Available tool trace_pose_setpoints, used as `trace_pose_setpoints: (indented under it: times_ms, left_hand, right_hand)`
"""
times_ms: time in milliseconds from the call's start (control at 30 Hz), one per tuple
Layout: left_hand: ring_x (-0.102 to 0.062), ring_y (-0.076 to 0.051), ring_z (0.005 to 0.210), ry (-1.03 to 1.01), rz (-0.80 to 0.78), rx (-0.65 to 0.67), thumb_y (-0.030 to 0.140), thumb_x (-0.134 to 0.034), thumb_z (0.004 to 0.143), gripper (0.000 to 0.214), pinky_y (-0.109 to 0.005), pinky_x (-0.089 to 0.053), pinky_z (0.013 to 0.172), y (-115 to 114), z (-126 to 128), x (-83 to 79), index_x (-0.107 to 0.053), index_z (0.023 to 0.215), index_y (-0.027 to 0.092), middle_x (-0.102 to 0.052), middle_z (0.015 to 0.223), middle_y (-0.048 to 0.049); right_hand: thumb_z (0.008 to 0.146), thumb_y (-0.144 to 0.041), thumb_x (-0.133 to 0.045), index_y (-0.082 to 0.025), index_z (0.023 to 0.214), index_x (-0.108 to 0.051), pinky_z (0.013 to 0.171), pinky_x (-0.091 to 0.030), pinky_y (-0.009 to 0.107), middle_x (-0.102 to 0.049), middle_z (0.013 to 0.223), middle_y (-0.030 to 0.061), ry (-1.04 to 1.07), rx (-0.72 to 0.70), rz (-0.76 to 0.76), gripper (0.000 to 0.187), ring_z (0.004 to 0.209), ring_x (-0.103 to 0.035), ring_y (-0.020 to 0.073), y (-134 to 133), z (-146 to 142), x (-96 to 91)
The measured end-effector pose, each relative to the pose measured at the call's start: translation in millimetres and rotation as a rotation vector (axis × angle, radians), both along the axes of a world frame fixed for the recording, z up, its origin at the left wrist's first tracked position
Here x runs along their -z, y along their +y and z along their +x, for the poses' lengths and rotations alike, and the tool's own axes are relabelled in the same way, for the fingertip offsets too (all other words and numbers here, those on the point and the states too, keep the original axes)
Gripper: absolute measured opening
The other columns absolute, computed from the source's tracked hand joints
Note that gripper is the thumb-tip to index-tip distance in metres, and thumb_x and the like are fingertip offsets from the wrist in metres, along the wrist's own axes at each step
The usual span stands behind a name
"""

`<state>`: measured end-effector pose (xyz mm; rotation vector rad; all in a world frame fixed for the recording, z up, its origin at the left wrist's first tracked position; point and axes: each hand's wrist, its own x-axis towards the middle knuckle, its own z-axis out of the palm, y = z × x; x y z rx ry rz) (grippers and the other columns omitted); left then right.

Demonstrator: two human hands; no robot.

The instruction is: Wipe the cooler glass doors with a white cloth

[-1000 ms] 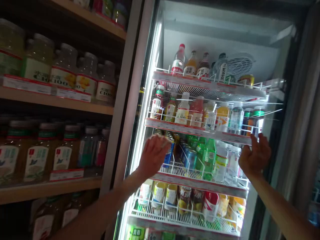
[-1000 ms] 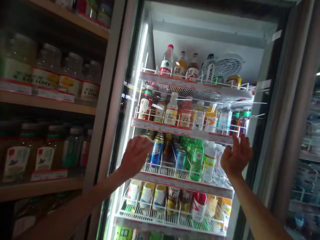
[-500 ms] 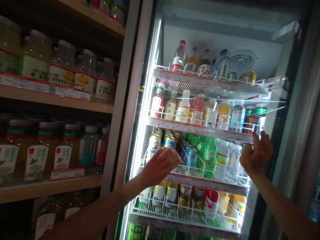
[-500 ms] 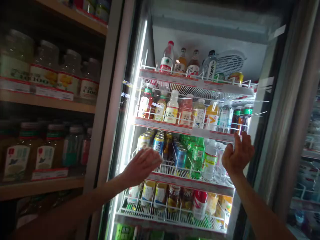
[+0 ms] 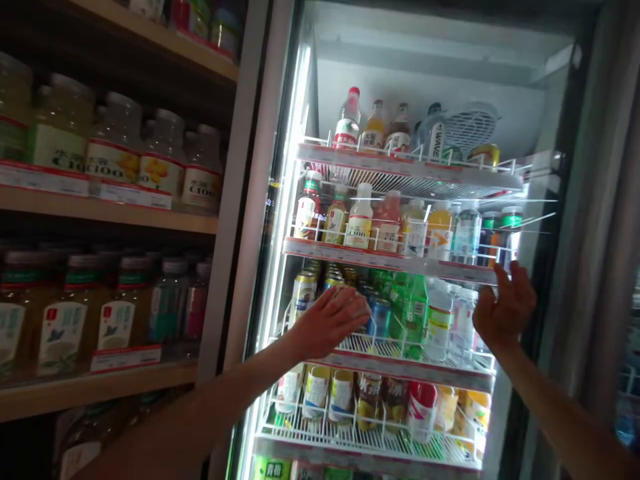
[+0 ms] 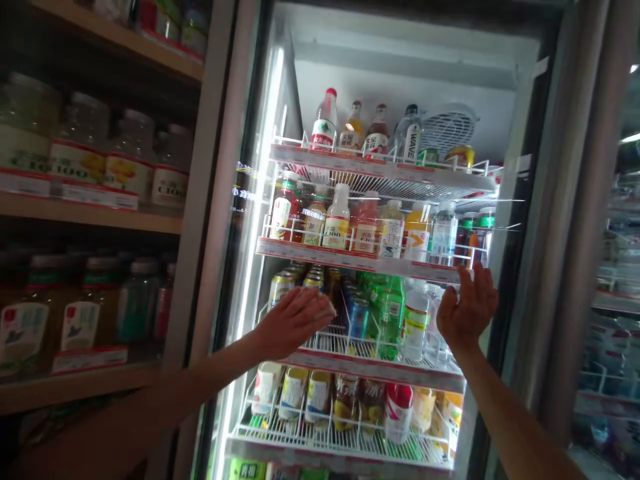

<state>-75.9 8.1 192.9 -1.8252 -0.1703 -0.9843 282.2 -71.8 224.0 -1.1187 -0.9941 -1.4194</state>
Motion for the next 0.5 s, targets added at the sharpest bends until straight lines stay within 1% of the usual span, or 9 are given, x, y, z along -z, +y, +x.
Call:
trace_pose_setpoints:
  times_ms: [67, 167, 200, 233, 300, 400, 433, 467, 500]
  left_hand:
    - [-0.024, -0.024, 0.136, -0.091, -0.006, -0.01, 0.021, -0.047, 0.085, 0.043, -0.044, -0.024, 0.111, 2.7, -0.4, -15.5, -0.045, 0.128, 0.027, -0.043, 0.138, -0.0011]
    - [-0.026, -0.026, 0.135, -0.483, -0.096, -0.017, 0.021, -0.047, 0.086, 0.043, -0.045, -0.028, 0.108, 9.2, -4.7, -55.7, -0.044, 0.129, 0.025, -0.04, 0.139, -0.0062]
    - [-0.026, -0.027, 0.135, -0.572, -0.121, -0.014, 0.021, -0.047, 0.086, 0.043, -0.046, -0.029, 0.107, 9.6, -3.1, -64.0, -0.044, 0.128, 0.024, -0.039, 0.14, -0.0077]
    - [-0.026, -0.028, 0.134, -0.599, -0.129, -0.006, 0.021, -0.047, 0.086, 0.042, -0.047, -0.029, 0.107, 8.4, 0.9, -66.6, -0.045, 0.128, 0.023, -0.038, 0.14, -0.0084]
    - [-0.026, -0.028, 0.134, -0.438, -0.079, 0.02, 0.021, -0.047, 0.085, 0.041, -0.047, -0.027, 0.108, 1.6, 15.1, -54.8, -0.046, 0.127, 0.023, -0.041, 0.139, -0.0069]
    - [-0.028, -0.024, 0.133, 0.055, 0.044, 0.039, 0.024, -0.048, 0.085, 0.041, -0.044, -0.025, 0.11, -10.6, 38.0, -22.9, -0.047, 0.126, 0.024, -0.043, 0.138, -0.0029]
    - [-0.029, -0.024, 0.133, 0.162, 0.067, 0.033, 0.026, -0.048, 0.085, 0.042, -0.043, -0.025, 0.111, -12.3, 41.8, -19.0, -0.046, 0.127, 0.024, -0.043, 0.139, -0.0025]
    - [-0.03, -0.023, 0.133, 0.195, 0.076, 0.027, 0.026, -0.048, 0.085, 0.042, -0.043, -0.025, 0.111, -11.9, 42.6, -21.5, -0.046, 0.127, 0.024, -0.043, 0.139, -0.0026]
    - [-0.03, -0.024, 0.133, 0.151, 0.068, 0.021, 0.024, -0.047, 0.085, 0.042, -0.044, -0.025, 0.11, -9.8, 40.3, -30.7, -0.045, 0.127, 0.024, -0.043, 0.138, -0.003]
  right_hand:
    - [0.086, -0.03, -0.038, -0.013, 0.129, -0.05, 0.099, -0.033, 0.055, -0.046, 0.136, 0.0178, 0.002, -0.002, 0.014, 0.048, 0.128, -0.04, 0.0332, 1.3, 0.6, -0.3]
    - [0.085, -0.031, -0.039, -0.013, 0.127, -0.052, 0.098, -0.035, 0.054, -0.047, 0.135, 0.0174, 0.001, -0.004, 0.021, 0.047, 0.128, -0.041, 0.032, 1.5, 0.3, -0.9]
    - [0.085, -0.03, -0.039, -0.013, 0.126, -0.052, 0.098, -0.035, 0.054, -0.047, 0.135, 0.0176, 0.0, -0.004, 0.017, 0.047, 0.128, -0.041, 0.0318, 1.1, 0.0, -1.1]
    - [0.085, -0.029, -0.039, -0.013, 0.127, -0.052, 0.098, -0.036, 0.054, -0.047, 0.135, 0.0179, 0.003, -0.005, 0.014, 0.046, 0.128, -0.04, 0.0317, 0.6, -0.5, -1.2]
    - [0.085, -0.028, -0.039, -0.014, 0.128, -0.051, 0.098, -0.035, 0.056, -0.047, 0.135, 0.0185, 0.016, -0.008, 0.004, 0.046, 0.129, -0.04, 0.032, -0.3, -1.4, -1.2]
    - [0.085, -0.027, -0.039, -0.013, 0.127, -0.05, 0.097, -0.035, 0.057, -0.047, 0.134, 0.0195, 0.01, -0.013, 0.008, 0.046, 0.128, -0.041, 0.0325, -1.1, -2.4, -0.8]
    - [0.085, -0.028, -0.039, -0.013, 0.127, -0.051, 0.097, -0.035, 0.056, -0.048, 0.134, 0.0199, 0.001, -0.014, 0.009, 0.046, 0.127, -0.041, 0.0323, -1.1, -2.4, -0.7]
    - [0.085, -0.028, -0.039, -0.012, 0.126, -0.051, 0.097, -0.035, 0.056, -0.048, 0.133, 0.0202, -0.007, -0.012, 0.01, 0.046, 0.127, -0.042, 0.0322, -0.9, -2.3, -0.6]
    - [0.085, -0.028, -0.039, -0.011, 0.126, -0.051, 0.097, -0.035, 0.055, -0.048, 0.133, 0.0202, -0.014, -0.009, 0.012, 0.046, 0.127, -0.041, 0.0321, -0.7, -2.0, -0.5]
